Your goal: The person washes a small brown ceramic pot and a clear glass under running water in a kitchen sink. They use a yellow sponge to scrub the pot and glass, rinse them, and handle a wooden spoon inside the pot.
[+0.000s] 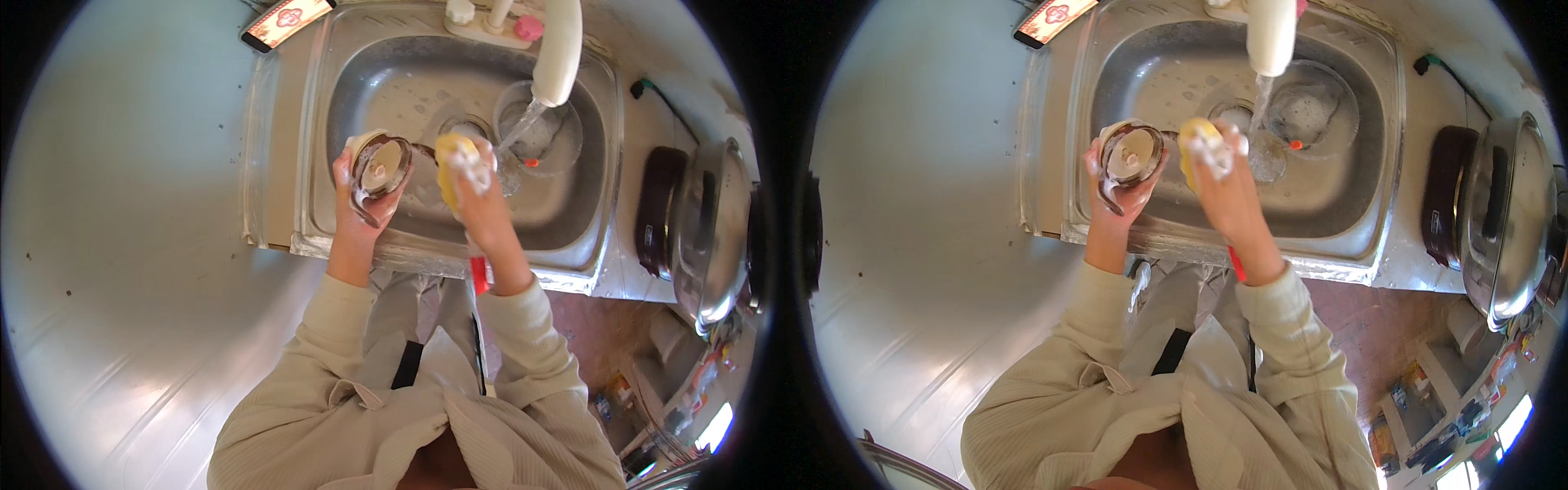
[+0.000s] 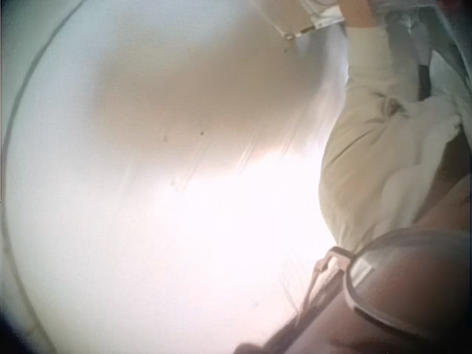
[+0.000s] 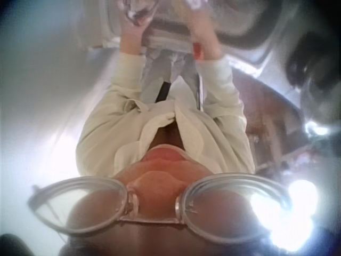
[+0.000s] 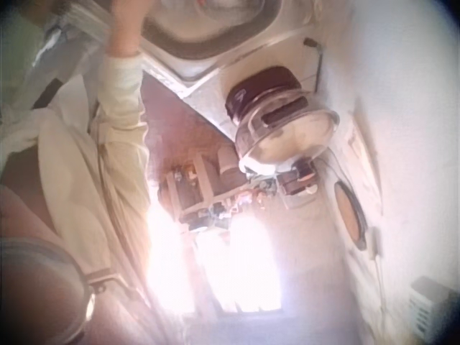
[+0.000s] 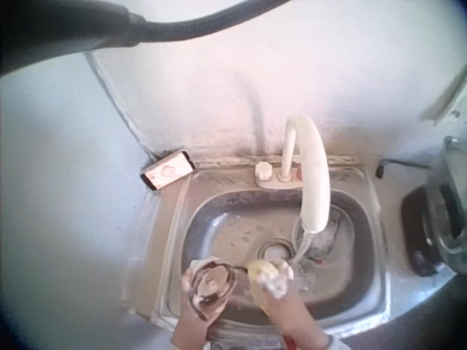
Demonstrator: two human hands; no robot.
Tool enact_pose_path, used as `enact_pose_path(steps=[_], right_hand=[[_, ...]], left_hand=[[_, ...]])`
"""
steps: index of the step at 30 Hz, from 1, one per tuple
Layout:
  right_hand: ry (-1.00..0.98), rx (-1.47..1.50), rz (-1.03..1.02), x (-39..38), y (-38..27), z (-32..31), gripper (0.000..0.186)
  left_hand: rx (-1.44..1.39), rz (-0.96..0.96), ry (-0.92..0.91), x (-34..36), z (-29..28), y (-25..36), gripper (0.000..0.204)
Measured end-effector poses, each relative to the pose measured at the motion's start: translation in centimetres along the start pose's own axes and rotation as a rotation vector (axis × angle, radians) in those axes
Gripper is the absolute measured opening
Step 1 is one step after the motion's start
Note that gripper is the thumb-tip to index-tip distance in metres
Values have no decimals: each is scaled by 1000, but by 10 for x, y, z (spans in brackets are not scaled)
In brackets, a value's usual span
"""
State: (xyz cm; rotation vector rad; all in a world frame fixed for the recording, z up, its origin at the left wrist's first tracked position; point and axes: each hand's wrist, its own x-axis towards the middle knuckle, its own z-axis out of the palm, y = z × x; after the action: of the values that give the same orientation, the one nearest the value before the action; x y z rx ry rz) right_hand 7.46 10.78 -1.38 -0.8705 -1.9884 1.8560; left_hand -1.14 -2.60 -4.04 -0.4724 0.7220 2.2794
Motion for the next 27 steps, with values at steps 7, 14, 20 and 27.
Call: enact_pose_path(steps=[7, 14, 20, 27], right_hand=[[-163, -708, -119, 9, 1, 14, 41], [-311, -472, -168, 15, 13, -2, 37], [-113, -442, -229, 5, 8, 8, 25], [-24, -217, 4, -10, 9, -17, 33]], left_hand=[[208, -1, 40, -19, 11, -2, 48], [72, -39, 8, -24, 8, -5, 45], [152, 147, -152, -26, 9, -11, 57], [133, 99, -111, -25, 24, -30, 59]])
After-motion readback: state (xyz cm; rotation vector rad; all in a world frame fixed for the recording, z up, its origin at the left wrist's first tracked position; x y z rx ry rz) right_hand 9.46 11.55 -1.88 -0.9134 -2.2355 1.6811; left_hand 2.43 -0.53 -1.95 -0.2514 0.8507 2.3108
